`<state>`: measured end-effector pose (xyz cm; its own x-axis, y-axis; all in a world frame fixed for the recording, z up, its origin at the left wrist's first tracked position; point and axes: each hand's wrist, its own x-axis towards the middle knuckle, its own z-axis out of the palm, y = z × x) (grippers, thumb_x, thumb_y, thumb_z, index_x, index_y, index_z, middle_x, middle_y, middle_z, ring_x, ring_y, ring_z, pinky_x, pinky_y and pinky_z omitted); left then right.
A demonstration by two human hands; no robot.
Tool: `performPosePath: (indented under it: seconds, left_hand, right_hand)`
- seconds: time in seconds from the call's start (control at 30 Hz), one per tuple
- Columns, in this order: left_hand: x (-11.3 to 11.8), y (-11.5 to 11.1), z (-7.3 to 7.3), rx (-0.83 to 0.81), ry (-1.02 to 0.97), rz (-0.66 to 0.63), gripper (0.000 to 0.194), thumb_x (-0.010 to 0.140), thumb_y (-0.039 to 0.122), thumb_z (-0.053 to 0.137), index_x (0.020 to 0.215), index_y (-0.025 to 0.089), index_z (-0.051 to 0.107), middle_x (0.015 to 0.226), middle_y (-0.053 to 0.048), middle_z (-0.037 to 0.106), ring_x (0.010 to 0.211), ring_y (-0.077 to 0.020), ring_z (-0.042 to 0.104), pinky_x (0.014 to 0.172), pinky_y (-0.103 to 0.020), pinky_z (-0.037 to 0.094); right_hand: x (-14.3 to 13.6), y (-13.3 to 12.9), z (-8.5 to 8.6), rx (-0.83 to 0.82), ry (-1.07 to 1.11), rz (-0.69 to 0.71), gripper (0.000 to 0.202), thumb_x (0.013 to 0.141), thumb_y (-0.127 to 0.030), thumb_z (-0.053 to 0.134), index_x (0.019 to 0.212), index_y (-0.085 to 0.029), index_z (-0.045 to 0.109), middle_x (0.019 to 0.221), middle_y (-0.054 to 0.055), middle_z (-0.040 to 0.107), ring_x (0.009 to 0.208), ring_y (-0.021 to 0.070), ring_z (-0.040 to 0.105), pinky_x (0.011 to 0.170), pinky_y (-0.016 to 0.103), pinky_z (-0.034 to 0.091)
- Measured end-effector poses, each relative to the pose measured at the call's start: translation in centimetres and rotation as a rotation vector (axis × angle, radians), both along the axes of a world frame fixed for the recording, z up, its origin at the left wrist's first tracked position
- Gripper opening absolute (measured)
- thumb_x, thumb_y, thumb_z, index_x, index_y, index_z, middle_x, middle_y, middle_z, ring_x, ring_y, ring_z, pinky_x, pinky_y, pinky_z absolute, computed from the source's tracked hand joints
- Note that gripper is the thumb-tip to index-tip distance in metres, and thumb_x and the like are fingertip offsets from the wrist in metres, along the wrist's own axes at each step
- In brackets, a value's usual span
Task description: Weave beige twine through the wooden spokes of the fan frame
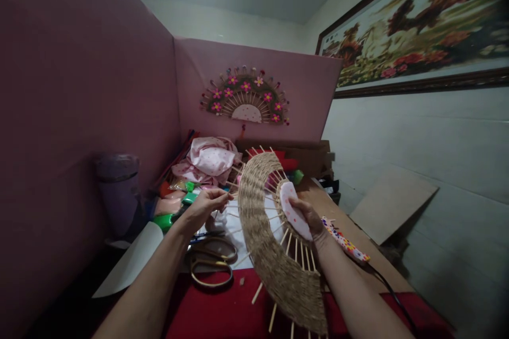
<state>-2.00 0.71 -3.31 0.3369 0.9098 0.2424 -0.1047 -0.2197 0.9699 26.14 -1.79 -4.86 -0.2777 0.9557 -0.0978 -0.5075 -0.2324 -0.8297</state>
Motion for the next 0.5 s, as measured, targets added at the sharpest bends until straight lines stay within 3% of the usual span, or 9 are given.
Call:
performPosePath:
  seconds: [0.2,0.5]
  left_hand:
    - [0.6,-0.1,-0.4,-0.043,0.019,-0.068,0.026,0.067,0.033,0.067,0.079,0.010,0.064,0.057,0.000,0.054,0.052,-0.0080,0.047,0.051,-0.020,0.036]
    - [1.7,-0.1,-1.6,-0.132,0.173,-0.145,0.036,0.067,0.041,0.067,0.084,0.010,0.064,0.056,-0.002,0.057,0.041,-0.0073,0.045,0.040,-0.019,0.029]
  right_hand:
    - [0.3,0.5,0.4,0.012,0.066,-0.336,0.016,0.076,-0.029,0.052,0.085,-0.018,0.060,0.061,0.002,0.068,0.055,0.0162,0.064,0.051,0.025,0.053]
    - [0.4,0.8,0.1,0.197,0.051,-0.456,0.034,0.072,-0.040,0.055,0.102,-0.024,0.057,0.077,0.002,0.069,0.075,0.0174,0.064,0.067,0.028,0.054]
